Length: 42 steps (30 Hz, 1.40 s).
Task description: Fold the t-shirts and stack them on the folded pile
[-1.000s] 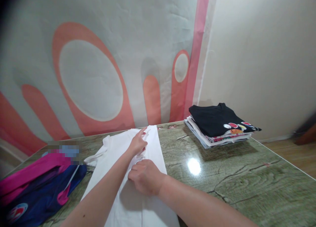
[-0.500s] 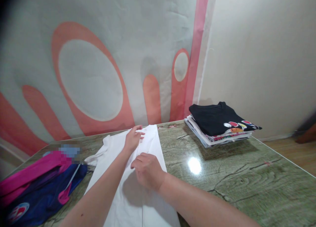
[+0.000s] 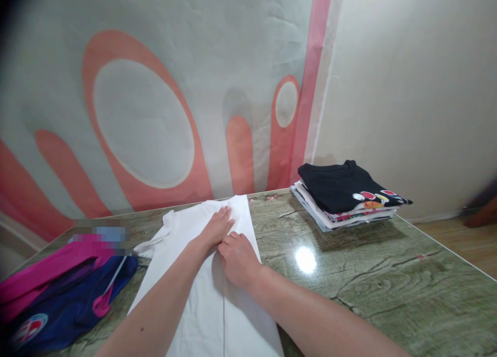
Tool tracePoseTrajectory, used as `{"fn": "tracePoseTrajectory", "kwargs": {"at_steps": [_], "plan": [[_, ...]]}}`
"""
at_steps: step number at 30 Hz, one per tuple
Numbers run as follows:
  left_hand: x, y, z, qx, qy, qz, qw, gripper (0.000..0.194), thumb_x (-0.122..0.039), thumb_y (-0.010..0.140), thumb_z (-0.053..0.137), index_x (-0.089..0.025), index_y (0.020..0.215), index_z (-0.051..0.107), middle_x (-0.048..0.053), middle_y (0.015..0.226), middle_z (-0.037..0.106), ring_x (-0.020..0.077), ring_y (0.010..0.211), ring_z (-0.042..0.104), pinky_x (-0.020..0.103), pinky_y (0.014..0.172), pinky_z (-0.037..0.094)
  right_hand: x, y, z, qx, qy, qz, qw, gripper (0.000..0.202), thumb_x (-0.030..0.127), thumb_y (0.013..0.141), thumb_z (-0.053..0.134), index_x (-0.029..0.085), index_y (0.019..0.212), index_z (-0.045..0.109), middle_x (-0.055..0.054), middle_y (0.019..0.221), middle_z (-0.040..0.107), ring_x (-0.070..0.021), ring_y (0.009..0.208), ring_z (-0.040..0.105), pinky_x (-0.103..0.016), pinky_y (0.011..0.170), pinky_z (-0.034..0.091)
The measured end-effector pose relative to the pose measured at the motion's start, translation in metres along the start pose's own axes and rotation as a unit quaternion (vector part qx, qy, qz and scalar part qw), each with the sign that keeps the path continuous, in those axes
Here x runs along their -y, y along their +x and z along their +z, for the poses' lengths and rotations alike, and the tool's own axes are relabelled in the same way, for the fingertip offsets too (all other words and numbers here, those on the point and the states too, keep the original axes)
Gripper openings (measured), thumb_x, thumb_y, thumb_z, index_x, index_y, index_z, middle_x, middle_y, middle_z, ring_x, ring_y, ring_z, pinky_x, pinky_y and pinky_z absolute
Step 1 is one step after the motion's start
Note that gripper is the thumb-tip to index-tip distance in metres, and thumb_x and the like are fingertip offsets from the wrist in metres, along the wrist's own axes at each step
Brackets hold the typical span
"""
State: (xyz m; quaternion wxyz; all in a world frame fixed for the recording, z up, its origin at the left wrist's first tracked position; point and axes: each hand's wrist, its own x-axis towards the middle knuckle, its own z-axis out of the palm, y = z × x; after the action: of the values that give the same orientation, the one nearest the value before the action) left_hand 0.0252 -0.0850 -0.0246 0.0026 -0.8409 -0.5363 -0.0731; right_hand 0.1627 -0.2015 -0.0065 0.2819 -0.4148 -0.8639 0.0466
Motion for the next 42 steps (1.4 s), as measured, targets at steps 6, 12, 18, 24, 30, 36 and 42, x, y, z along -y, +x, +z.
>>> {"fn": "tracePoseTrajectory", "kwargs": {"at_steps": [6, 12, 18, 24, 30, 36, 42], "plan": [[0.004, -0.001, 0.009, -0.004, 0.025, -0.048, 0.999, 0.059, -0.046, 0.098, 0.027, -0.014, 0.147, 0.032, 0.015, 0.157, 0.022, 0.0272, 0.145, 0.018, 0.053, 0.114, 0.016, -0.001, -0.001, 0.001, 0.004, -0.003, -0.009, 1.0, 0.015, 0.011, 0.084, 0.055, 0.017, 0.086, 0.069, -0.006, 0.088, 0.064, -0.0208, 0.092, 0.05, -0.034, 0.079, 0.038], [0.005, -0.003, 0.006, -0.029, 0.017, -0.056, 0.998, 0.059, -0.046, 0.098, 0.029, -0.011, 0.145, 0.036, 0.016, 0.156, 0.024, 0.0279, 0.144, 0.02, 0.054, 0.114, 0.016, 0.003, -0.001, -0.005, -0.04, 0.037, -0.015, 0.998, 0.019, 0.006, 0.082, 0.054, 0.018, 0.082, 0.069, -0.004, 0.083, 0.067, -0.0188, 0.086, 0.054, -0.033, 0.081, 0.038], [0.003, -0.002, -0.02, -0.144, -0.085, -0.028, 0.985, 0.047, -0.018, 0.097, 0.023, -0.012, 0.138, 0.047, 0.011, 0.147, 0.044, 0.0179, 0.14, 0.032, 0.039, 0.115, 0.026, -0.007, 0.005, -0.013, -0.157, 0.147, 0.088, 0.973, 0.03, 0.0, 0.077, 0.046, 0.021, 0.073, 0.067, -0.001, 0.076, 0.068, -0.0155, 0.078, 0.059, -0.03, 0.08, 0.039], [-0.014, -0.003, -0.01, -0.035, -0.082, 0.016, 0.996, 0.051, -0.026, 0.096, 0.031, -0.007, 0.143, 0.038, 0.017, 0.151, 0.035, 0.0216, 0.142, 0.028, 0.041, 0.115, 0.025, -0.028, 0.012, -0.01, -0.189, 0.268, 0.216, 0.92, 0.03, 0.004, 0.073, 0.042, 0.02, 0.069, 0.066, 0.001, 0.071, 0.067, -0.0143, 0.068, 0.06, -0.026, 0.068, 0.043], [-0.013, -0.008, 0.001, 0.029, 0.028, 0.038, 0.998, 0.066, -0.025, 0.088, 0.042, -0.01, 0.15, 0.025, 0.017, 0.158, 0.015, 0.0284, 0.146, 0.015, 0.049, 0.115, 0.018, -0.022, 0.009, -0.003, -0.176, 0.253, 0.179, 0.934, 0.03, 0.003, 0.073, 0.042, 0.021, 0.07, 0.067, 0.001, 0.074, 0.067, -0.0139, 0.071, 0.06, -0.025, 0.072, 0.043], [-0.01, -0.008, 0.001, 0.038, 0.04, 0.057, 0.997, 0.073, -0.029, 0.085, 0.047, -0.014, 0.152, 0.021, 0.016, 0.159, 0.011, 0.031, 0.146, 0.012, 0.052, 0.114, 0.014, -0.017, 0.007, -0.003, -0.16, 0.226, 0.152, 0.949, 0.032, 0.0, 0.075, 0.043, 0.021, 0.071, 0.068, 0.0, 0.076, 0.068, -0.0147, 0.076, 0.061, -0.026, 0.077, 0.044], [-0.015, -0.009, 0.001, 0.018, 0.017, 0.042, 0.999, 0.059, -0.041, 0.096, 0.035, -0.02, 0.151, 0.026, 0.014, 0.159, 0.015, 0.0287, 0.146, 0.013, 0.05, 0.115, 0.013, -0.019, 0.006, 0.0, -0.145, 0.228, 0.153, 0.951, 0.032, 0.001, 0.075, 0.045, 0.022, 0.071, 0.069, 0.001, 0.074, 0.068, -0.014, 0.073, 0.061, -0.025, 0.074, 0.045]]}}
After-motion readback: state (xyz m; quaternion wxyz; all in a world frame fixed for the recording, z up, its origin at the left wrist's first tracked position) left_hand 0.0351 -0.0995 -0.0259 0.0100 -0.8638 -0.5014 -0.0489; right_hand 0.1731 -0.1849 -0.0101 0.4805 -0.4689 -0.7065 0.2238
